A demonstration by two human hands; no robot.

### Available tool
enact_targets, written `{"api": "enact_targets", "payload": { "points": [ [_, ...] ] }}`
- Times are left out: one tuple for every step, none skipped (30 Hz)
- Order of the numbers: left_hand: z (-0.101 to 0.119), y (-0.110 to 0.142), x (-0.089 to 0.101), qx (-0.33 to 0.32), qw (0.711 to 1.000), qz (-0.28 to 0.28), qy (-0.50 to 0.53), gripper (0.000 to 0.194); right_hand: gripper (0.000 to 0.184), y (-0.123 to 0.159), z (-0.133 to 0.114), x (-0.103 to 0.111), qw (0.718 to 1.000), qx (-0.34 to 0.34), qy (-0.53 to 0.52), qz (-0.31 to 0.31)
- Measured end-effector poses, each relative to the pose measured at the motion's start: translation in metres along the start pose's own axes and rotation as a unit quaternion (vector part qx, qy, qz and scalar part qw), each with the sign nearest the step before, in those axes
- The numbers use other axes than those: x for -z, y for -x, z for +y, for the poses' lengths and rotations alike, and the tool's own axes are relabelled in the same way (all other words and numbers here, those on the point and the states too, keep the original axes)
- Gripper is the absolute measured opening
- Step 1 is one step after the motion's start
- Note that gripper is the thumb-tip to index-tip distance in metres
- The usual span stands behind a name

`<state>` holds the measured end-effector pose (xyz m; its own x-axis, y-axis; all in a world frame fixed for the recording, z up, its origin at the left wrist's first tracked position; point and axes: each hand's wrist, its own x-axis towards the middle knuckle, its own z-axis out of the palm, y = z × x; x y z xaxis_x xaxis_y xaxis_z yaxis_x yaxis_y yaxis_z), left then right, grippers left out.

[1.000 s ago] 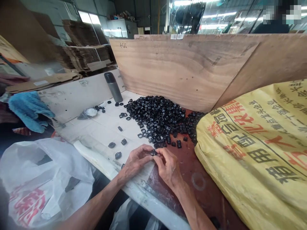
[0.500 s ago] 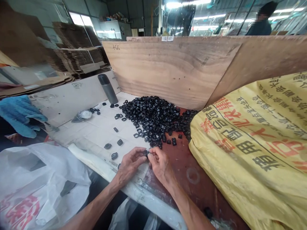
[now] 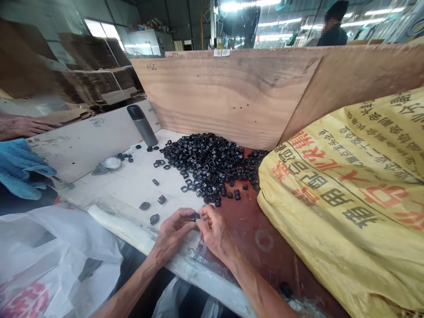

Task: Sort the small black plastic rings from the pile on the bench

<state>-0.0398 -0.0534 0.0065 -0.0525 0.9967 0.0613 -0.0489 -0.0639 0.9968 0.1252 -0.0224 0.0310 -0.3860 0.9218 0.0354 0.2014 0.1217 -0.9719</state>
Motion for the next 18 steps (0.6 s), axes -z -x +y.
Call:
{"api": "enact_targets", "payload": {
  "points": [
    [-0.001,0.001,0.001,-0.018,1.0,-0.004,-0.021,0.024,0.013,0.0,0.0,-0.001,1.0,0.008,0.018,0.001],
    [-0.003,0.002,0.003,-0.044,0.997,-0.009,-0.055,0.023,0.01,0.0,0.0,-0.001,0.999,0.014,0.037,0.004],
    [-0.004,0.003,0.004,-0.079,0.992,-0.012,-0.099,0.022,0.01,0.0,0.0,-0.002,0.999,0.014,0.051,0.008],
    [-0.005,0.003,0.006,-0.117,0.982,-0.017,-0.147,0.021,0.013,0.0,0.0,-0.002,0.998,0.007,0.061,0.011],
    [-0.005,0.004,0.007,-0.155,0.969,-0.023,-0.193,0.022,0.017,0.0,0.0,-0.002,0.998,-0.006,0.065,0.011],
    [-0.006,0.004,0.008,-0.189,0.953,-0.03,-0.235,0.025,0.021,-0.001,0.0,-0.002,0.998,-0.024,0.065,0.008],
    [-0.006,0.005,0.008,-0.216,0.938,-0.036,-0.27,0.027,0.024,-0.002,0.0,-0.003,0.997,-0.044,0.061,0.005],
    [-0.006,0.005,0.007,-0.239,0.924,-0.041,-0.296,0.03,0.027,-0.002,0.0,-0.003,0.997,-0.066,0.052,0.003],
    [-0.006,0.005,0.007,-0.255,0.912,-0.046,-0.317,0.031,0.029,-0.003,0.001,-0.004,0.996,-0.087,0.037,0.003],
    [-0.006,0.006,0.006,-0.266,0.904,-0.051,-0.332,0.032,0.031,-0.003,0.001,-0.005,0.994,-0.109,0.019,0.001],
    [-0.006,0.006,0.005,-0.276,0.897,-0.053,-0.342,0.032,0.032,-0.003,0.002,-0.006,0.992,-0.13,-0.001,-0.002],
    [-0.005,0.006,0.004,-0.279,0.893,-0.055,-0.35,0.032,0.033,-0.003,0.003,-0.006,0.989,-0.145,-0.015,-0.006],
    [-0.003,0.007,0.003,-0.275,0.891,-0.057,-0.357,0.031,0.034,-0.003,0.004,-0.005,0.989,-0.148,-0.014,-0.01],
    [-0.001,0.007,0.003,-0.261,0.891,-0.061,-0.366,0.03,0.035,-0.004,0.005,-0.004,0.991,-0.137,0.006,-0.006],
    [0.002,0.007,0.004,-0.237,0.892,-0.064,-0.38,0.029,0.036,-0.004,0.006,-0.001,0.992,-0.115,0.046,0.01],
    [0.005,0.007,0.006,-0.209,0.89,-0.064,-0.401,0.027,0.035,-0.005,0.008,0.003,0.991,-0.086,0.098,0.041],
    [0.009,0.007,0.008,-0.179,0.882,-0.058,-0.432,0.024,0.033,-0.007,0.01,0.008,0.983,-0.055,0.153,0.086],
    [0.013,0.007,0.01,-0.155,0.867,-0.045,-0.471,0.019,0.027,-0.009,0.013,0.014,0.969,-0.026,0.203,0.138]
  ]
}}
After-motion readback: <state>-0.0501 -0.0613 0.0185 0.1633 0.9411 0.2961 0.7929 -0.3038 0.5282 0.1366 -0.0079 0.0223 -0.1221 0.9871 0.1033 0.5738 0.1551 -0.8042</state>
